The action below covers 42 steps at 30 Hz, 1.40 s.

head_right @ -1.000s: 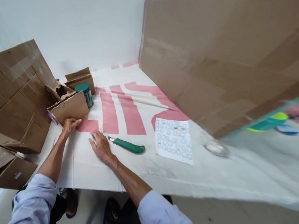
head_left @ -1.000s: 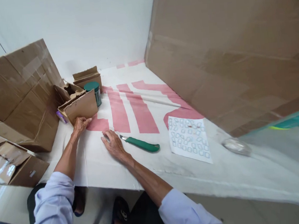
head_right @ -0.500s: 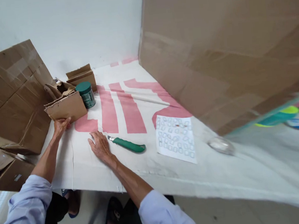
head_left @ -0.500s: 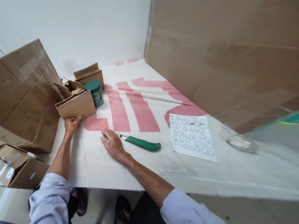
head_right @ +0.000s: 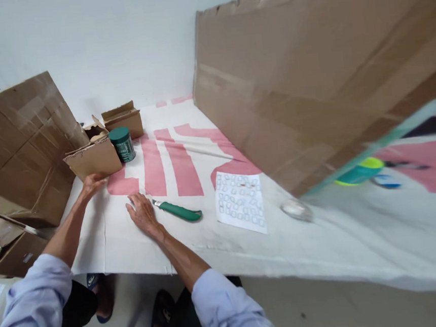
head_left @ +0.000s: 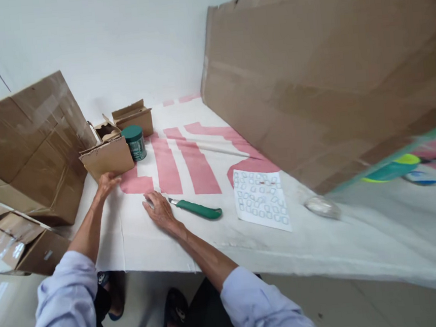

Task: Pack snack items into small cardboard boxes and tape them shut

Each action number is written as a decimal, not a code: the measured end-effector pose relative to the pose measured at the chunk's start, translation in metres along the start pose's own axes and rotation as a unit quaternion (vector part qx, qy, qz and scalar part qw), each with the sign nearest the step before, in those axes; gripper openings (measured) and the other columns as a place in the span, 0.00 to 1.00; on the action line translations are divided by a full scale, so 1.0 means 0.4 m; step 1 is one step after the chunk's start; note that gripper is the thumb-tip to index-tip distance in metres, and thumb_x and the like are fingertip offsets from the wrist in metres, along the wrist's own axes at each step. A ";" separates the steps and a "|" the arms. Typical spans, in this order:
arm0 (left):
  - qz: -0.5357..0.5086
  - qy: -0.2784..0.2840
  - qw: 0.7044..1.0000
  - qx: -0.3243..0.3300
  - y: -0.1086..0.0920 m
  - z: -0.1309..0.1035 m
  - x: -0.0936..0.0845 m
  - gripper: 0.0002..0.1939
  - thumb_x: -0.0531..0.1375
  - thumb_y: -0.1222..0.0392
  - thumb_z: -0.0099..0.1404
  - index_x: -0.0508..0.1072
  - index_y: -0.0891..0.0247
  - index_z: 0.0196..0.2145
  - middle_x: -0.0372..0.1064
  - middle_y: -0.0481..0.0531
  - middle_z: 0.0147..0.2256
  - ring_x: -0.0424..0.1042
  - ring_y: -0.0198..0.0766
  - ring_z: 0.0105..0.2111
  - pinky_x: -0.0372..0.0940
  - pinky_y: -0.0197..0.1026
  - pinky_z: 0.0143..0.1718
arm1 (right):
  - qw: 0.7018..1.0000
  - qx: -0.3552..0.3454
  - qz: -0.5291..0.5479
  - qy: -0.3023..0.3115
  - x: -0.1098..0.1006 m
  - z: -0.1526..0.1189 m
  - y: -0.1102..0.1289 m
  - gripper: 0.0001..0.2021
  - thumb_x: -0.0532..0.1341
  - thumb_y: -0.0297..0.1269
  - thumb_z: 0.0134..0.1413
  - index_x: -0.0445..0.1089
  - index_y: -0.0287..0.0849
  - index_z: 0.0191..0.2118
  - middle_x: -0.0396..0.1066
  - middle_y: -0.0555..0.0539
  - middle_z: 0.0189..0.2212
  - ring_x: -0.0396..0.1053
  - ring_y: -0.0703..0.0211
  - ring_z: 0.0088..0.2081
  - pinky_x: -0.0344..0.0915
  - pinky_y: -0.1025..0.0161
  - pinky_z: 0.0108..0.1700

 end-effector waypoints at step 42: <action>-0.029 -0.174 0.982 -0.069 0.158 -0.697 -0.469 0.39 0.74 0.39 0.52 0.72 0.61 0.55 0.74 0.58 0.52 0.72 0.55 0.55 0.66 0.54 0.59 | 0.973 0.036 0.222 0.060 -0.043 -0.185 0.175 0.38 0.61 0.71 0.60 0.74 0.44 0.61 0.75 0.33 0.61 0.75 0.37 0.59 0.73 0.37 0.60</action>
Point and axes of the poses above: each hand's wrist, its own z-axis towards the middle knuckle, its own x-axis out of the palm, y = z × x, the point moved 7 cm from there along z, towards the middle knuckle
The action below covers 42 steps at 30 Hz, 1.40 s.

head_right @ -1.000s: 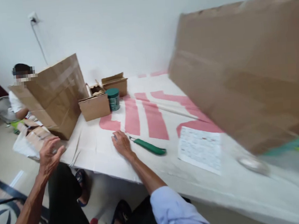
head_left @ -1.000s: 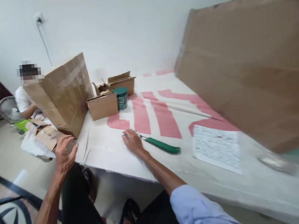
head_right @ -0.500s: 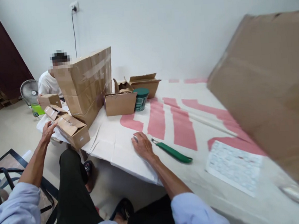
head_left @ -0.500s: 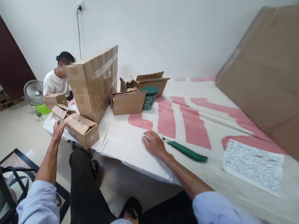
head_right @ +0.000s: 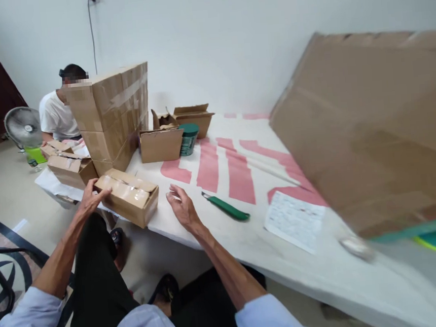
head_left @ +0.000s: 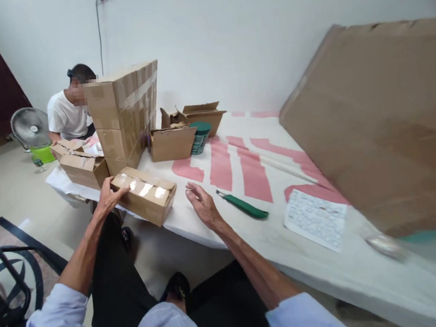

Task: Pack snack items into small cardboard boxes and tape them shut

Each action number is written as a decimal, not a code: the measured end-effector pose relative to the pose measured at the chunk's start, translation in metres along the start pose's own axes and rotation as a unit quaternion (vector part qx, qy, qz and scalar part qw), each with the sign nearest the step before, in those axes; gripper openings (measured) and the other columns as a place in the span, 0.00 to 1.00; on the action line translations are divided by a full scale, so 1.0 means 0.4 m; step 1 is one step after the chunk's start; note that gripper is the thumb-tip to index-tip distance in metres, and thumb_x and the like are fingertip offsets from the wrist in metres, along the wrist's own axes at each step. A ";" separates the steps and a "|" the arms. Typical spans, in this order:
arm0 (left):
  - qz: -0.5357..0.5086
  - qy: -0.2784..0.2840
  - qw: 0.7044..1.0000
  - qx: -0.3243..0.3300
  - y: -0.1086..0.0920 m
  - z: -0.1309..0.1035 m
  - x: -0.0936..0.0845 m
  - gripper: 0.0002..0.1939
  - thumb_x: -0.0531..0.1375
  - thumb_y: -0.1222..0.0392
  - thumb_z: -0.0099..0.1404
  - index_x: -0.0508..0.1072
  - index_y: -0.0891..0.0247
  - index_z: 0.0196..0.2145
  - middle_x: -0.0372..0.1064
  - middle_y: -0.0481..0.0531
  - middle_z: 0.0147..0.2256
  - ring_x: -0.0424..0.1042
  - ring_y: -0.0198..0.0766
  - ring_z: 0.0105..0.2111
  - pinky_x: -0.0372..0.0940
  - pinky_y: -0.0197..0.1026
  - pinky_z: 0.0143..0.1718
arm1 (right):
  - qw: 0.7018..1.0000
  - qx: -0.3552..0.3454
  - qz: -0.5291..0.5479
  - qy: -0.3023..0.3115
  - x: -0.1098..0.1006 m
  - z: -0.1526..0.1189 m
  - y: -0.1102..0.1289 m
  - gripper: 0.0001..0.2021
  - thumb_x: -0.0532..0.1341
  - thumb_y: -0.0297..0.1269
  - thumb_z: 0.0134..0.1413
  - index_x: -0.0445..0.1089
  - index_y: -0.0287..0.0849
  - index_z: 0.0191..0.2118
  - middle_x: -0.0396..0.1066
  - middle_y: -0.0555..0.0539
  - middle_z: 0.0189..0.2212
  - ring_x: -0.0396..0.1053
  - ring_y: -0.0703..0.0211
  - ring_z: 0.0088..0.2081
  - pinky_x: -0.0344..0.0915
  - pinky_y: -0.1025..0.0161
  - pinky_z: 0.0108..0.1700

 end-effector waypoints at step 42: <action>-0.074 0.116 0.944 0.299 -0.272 -0.364 0.217 0.46 0.77 0.61 0.44 0.65 0.56 0.59 0.57 0.60 0.62 0.60 0.60 0.66 0.58 0.63 0.70 | 0.946 -0.244 -0.179 -0.115 -0.273 -0.131 0.465 0.15 0.62 0.49 0.67 0.81 0.46 0.48 0.79 0.41 0.50 0.74 0.43 0.56 0.71 0.41 0.60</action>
Point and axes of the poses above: each hand's wrist, its own z-axis towards the middle knuckle, its own x-axis out of the palm, y = z × x, the point moved 7 cm from there along z, towards the middle knuckle
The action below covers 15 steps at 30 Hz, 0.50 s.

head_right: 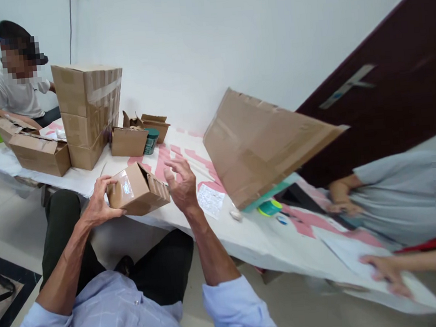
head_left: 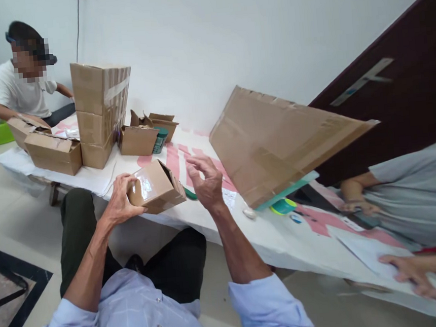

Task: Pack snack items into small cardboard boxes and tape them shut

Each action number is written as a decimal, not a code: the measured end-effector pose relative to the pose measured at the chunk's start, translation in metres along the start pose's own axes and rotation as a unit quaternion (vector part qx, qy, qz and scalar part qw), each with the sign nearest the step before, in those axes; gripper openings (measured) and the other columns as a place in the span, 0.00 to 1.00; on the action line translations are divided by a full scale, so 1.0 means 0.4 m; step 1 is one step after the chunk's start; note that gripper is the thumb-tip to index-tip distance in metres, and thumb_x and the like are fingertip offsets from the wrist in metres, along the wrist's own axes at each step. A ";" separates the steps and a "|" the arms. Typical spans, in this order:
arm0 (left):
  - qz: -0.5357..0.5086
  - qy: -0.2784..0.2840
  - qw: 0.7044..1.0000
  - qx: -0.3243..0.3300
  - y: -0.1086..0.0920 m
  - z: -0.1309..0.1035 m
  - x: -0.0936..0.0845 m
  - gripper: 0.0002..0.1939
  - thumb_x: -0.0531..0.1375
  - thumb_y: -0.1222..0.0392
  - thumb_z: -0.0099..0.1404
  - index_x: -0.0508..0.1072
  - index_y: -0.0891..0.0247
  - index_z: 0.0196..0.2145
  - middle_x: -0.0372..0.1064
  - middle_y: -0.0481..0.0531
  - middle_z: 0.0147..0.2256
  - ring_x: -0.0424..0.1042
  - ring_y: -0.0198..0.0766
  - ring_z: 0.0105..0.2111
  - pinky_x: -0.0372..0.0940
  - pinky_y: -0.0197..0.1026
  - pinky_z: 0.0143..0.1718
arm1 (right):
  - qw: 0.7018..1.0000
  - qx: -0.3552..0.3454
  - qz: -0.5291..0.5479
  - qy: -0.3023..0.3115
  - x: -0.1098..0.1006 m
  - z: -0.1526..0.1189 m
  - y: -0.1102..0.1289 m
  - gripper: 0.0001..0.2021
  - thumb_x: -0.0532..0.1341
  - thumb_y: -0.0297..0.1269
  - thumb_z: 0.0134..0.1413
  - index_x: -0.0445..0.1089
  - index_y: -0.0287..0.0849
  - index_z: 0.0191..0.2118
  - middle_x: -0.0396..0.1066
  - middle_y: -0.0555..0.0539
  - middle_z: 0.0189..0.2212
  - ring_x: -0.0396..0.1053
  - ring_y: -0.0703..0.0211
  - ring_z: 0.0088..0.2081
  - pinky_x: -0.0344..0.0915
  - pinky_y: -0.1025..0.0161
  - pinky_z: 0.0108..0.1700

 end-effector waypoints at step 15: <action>0.040 -0.009 0.999 0.010 -0.074 -0.022 0.046 0.45 0.77 0.57 0.45 0.66 0.58 0.59 0.57 0.64 0.62 0.59 0.67 0.65 0.60 0.69 0.68 | 0.863 -0.304 -0.300 0.271 0.166 -0.063 0.247 0.10 0.61 0.30 0.69 0.81 0.46 0.42 0.76 0.41 0.44 0.67 0.45 0.52 0.63 0.49 0.53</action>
Point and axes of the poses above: each hand's wrist, its own z-axis towards the middle knuckle, its own x-axis out of the palm, y = z × x, the point moved 7 cm from there along z, towards the middle knuckle
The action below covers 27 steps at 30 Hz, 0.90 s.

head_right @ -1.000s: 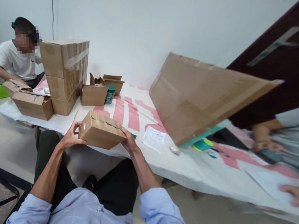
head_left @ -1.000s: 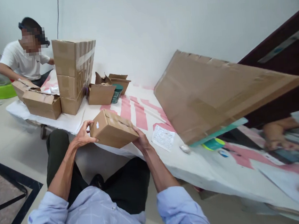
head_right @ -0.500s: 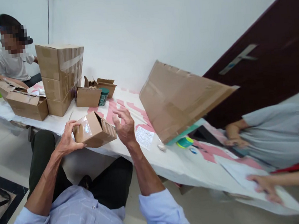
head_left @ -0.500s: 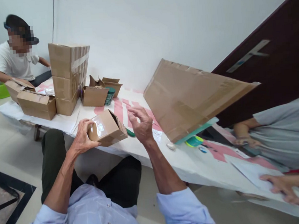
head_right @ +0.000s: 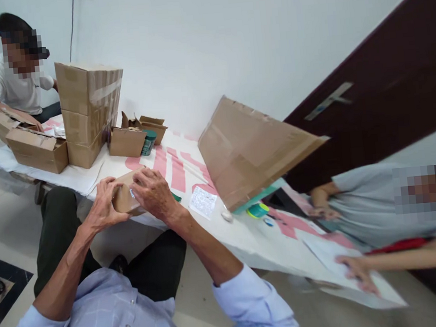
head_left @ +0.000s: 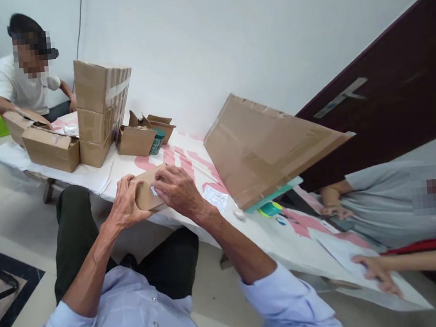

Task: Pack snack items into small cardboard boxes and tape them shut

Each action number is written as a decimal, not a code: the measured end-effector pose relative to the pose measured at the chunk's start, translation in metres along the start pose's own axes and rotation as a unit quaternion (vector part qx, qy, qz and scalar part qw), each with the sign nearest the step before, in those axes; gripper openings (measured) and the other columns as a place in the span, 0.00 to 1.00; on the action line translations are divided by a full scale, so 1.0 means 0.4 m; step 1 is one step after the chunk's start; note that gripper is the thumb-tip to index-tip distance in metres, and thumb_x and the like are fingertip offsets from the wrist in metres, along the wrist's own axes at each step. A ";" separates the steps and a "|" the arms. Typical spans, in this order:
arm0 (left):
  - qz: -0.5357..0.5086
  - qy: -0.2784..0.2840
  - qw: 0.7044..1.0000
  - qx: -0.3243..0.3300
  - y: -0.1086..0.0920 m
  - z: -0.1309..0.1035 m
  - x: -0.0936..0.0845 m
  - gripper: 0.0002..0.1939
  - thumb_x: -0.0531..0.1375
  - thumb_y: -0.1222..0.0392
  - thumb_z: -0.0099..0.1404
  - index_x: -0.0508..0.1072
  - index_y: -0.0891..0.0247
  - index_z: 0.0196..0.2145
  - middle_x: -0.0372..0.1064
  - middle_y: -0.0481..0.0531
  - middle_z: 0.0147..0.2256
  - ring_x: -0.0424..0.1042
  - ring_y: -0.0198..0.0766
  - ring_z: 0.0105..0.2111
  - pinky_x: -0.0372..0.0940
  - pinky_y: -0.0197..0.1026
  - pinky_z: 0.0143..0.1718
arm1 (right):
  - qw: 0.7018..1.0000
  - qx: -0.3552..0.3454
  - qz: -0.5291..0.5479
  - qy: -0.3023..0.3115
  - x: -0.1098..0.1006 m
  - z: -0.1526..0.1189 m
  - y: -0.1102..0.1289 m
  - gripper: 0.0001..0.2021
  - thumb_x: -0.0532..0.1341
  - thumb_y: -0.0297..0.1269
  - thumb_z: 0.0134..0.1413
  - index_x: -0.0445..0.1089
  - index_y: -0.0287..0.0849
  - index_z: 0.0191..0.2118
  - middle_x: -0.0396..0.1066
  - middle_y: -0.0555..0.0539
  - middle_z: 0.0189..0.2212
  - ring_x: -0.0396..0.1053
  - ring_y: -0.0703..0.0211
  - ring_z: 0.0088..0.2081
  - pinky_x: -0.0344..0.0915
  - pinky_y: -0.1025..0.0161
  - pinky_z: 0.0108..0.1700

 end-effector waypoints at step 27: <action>-0.013 0.010 0.999 -0.032 -0.014 -0.020 0.008 0.48 0.79 0.55 0.45 0.67 0.57 0.62 0.56 0.65 0.65 0.59 0.65 0.66 0.62 0.68 0.68 | 0.997 -0.062 0.043 -0.006 -0.004 -0.006 0.014 0.10 0.61 0.30 0.67 0.78 0.44 0.35 0.77 0.40 0.40 0.70 0.45 0.47 0.65 0.50 0.49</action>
Point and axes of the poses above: each hand's wrist, its own z-axis towards the middle knuckle, its own x-axis out of the palm, y = z × x, the point moved 7 cm from there along z, towards the middle knuckle
